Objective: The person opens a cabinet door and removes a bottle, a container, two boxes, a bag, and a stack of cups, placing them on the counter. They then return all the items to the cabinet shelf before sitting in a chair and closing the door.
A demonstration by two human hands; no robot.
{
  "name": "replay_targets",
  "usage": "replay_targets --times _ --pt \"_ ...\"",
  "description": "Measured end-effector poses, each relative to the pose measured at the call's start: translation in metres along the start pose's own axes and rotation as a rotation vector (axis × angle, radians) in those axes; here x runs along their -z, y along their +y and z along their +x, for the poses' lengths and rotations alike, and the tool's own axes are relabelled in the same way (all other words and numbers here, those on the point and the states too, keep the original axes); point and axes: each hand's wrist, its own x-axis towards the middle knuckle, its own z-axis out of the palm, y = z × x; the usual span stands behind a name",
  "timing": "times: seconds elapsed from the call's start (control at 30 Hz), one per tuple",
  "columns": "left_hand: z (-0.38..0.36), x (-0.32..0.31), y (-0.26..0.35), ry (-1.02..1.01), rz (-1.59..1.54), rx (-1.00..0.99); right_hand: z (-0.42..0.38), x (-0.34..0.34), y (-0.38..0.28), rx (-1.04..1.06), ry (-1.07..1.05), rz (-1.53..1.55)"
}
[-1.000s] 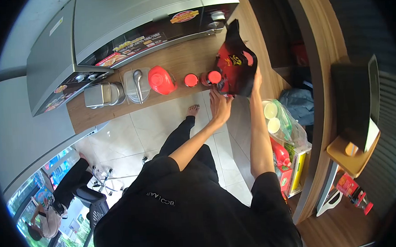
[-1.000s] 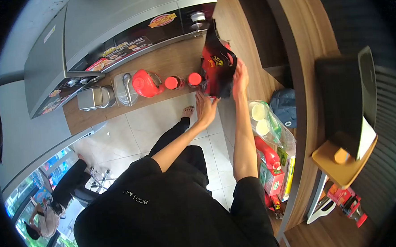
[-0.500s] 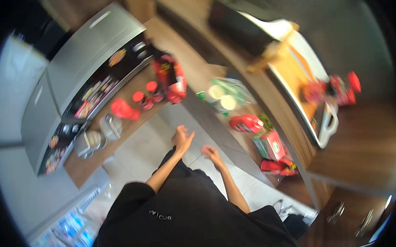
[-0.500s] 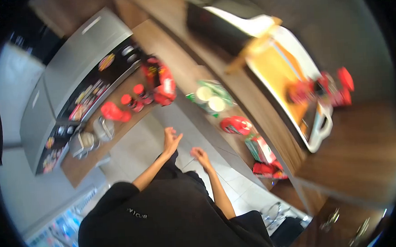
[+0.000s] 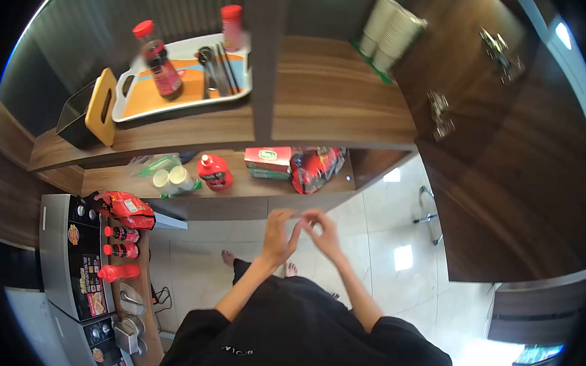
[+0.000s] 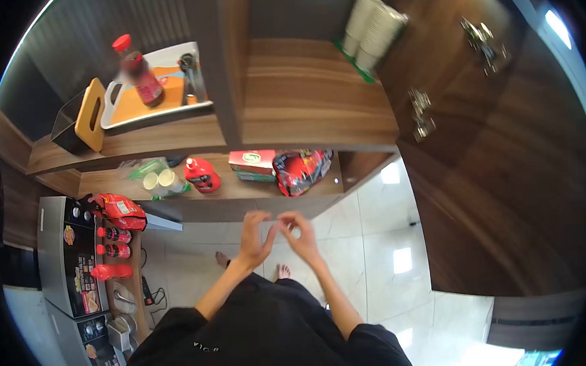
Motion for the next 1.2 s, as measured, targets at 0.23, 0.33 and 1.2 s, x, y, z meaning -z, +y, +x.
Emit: replay_targets --times 0.23,0.33,1.2 --pt "0.186 -0.053 0.069 0.023 0.222 -0.312 0.089 0.12 -0.125 0.419 0.392 -0.188" --pt "0.259 -0.103 0.031 0.058 -0.058 -0.086 0.147 0.147 -0.136 0.393 0.489 -0.316" --pt "0.478 -0.233 -0.114 -0.192 -0.253 0.104 0.351 0.202 -0.051 0.253 0.607 -0.57"
